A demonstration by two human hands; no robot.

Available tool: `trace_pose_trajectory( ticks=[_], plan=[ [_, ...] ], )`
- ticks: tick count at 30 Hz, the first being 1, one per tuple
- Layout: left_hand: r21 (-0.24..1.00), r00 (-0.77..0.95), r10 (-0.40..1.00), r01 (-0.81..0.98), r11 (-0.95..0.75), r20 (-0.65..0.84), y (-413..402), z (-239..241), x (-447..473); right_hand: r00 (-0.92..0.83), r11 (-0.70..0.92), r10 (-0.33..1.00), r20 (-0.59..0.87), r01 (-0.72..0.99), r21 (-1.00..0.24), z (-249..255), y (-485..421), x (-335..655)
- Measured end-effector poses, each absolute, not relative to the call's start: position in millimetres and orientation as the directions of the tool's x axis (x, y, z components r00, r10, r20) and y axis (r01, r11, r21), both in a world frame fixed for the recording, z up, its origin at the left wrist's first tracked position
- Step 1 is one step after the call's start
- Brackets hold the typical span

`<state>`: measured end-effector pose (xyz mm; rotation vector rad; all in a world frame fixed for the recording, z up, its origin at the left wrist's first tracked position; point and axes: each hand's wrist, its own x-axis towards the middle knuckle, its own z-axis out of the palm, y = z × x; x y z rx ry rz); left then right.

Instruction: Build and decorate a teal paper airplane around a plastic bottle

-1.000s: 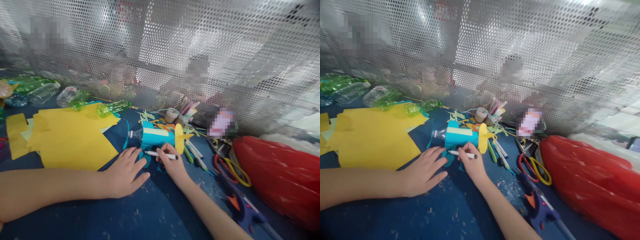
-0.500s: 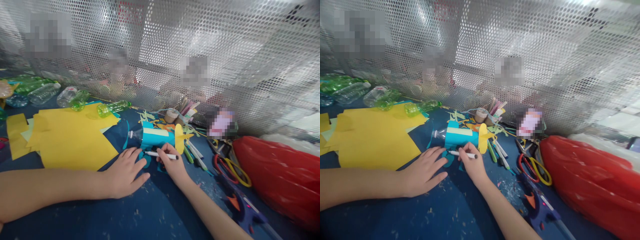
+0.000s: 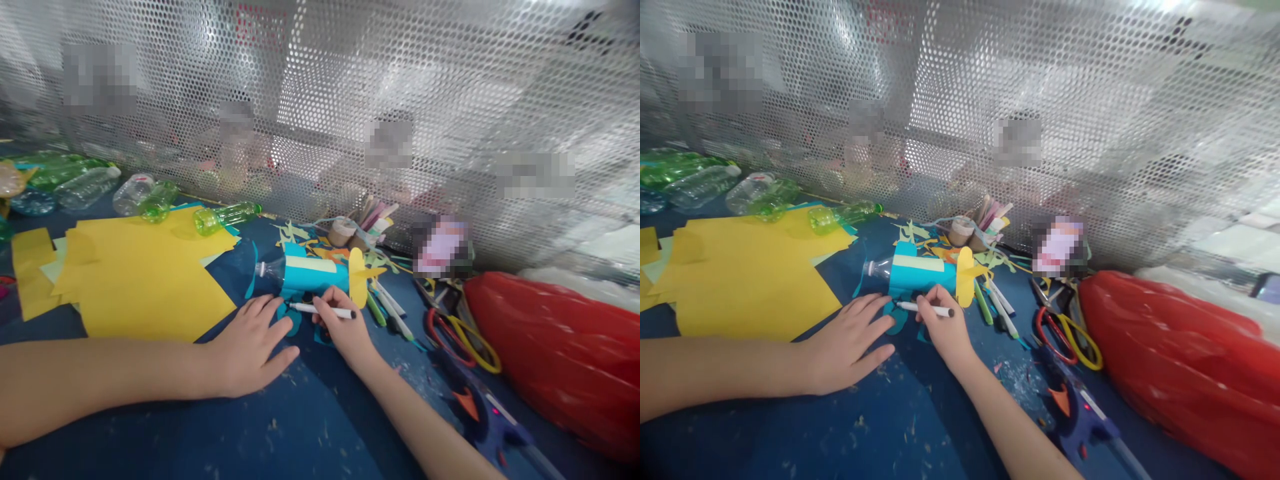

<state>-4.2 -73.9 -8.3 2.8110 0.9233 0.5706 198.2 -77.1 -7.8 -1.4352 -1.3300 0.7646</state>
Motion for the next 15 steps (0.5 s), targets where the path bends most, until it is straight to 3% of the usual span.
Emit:
trace_pose_trajectory(
  ticks=[15],
  plan=[
    [0.183,0.759,0.584,0.555,-0.812,0.287,-74.0,-6.3,-4.1,0.188,0.11,0.967,0.174,0.31,-0.944,-9.6,-76.4,197.6]
  ],
)
